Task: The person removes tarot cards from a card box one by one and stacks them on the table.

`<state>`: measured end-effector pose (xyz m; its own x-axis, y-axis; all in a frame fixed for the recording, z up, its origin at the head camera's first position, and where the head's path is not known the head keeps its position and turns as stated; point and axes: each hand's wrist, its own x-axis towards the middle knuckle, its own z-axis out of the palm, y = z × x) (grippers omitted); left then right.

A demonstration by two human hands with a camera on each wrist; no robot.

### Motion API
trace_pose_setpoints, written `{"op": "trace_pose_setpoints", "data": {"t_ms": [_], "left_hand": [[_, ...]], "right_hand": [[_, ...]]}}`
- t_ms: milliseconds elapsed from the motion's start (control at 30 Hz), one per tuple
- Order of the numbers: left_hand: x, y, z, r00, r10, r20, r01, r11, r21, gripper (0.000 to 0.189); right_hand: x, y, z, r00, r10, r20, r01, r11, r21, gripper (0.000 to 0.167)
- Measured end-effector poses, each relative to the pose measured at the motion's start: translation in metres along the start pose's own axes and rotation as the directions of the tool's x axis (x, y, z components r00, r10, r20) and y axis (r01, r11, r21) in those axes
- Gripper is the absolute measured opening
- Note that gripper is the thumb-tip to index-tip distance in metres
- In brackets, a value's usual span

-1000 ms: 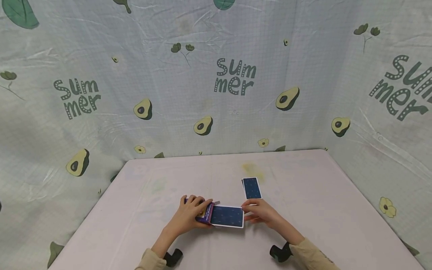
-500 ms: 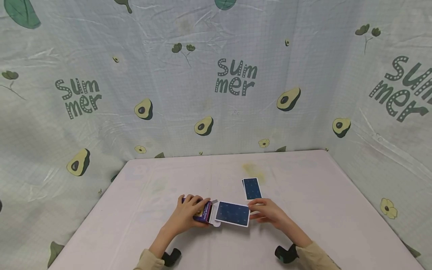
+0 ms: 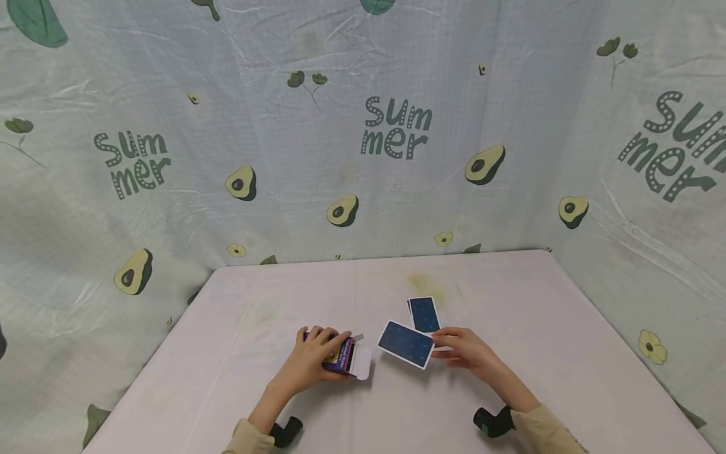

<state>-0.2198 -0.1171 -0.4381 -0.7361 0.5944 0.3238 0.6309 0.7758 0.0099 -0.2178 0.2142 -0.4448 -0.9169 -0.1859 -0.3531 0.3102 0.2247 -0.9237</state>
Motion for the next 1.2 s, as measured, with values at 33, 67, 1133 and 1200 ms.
{"op": "trace_pose_setpoints", "data": {"t_ms": [33,67,1133,1200], "left_hand": [[0.000,0.000,0.000,1.000,0.000,0.000,0.000,1.000,0.001,0.074],[0.000,0.000,0.000,1.000,0.000,0.001,0.000,1.000,0.001,0.074],[0.000,0.003,-0.002,1.000,0.014,-0.017,-0.015,1.000,-0.022,0.075],[0.000,0.003,-0.002,1.000,0.012,-0.012,-0.013,1.000,-0.018,0.075]], "right_hand": [[0.000,0.001,-0.002,1.000,0.008,-0.010,-0.008,1.000,0.008,0.050],[-0.001,0.001,-0.003,1.000,0.014,-0.019,-0.014,1.000,0.017,0.050],[0.008,0.002,-0.025,0.997,0.001,-0.076,0.015,0.977,0.214,0.058],[0.009,0.001,-0.025,0.997,-0.002,-0.079,0.018,0.978,0.209,0.057]]}}
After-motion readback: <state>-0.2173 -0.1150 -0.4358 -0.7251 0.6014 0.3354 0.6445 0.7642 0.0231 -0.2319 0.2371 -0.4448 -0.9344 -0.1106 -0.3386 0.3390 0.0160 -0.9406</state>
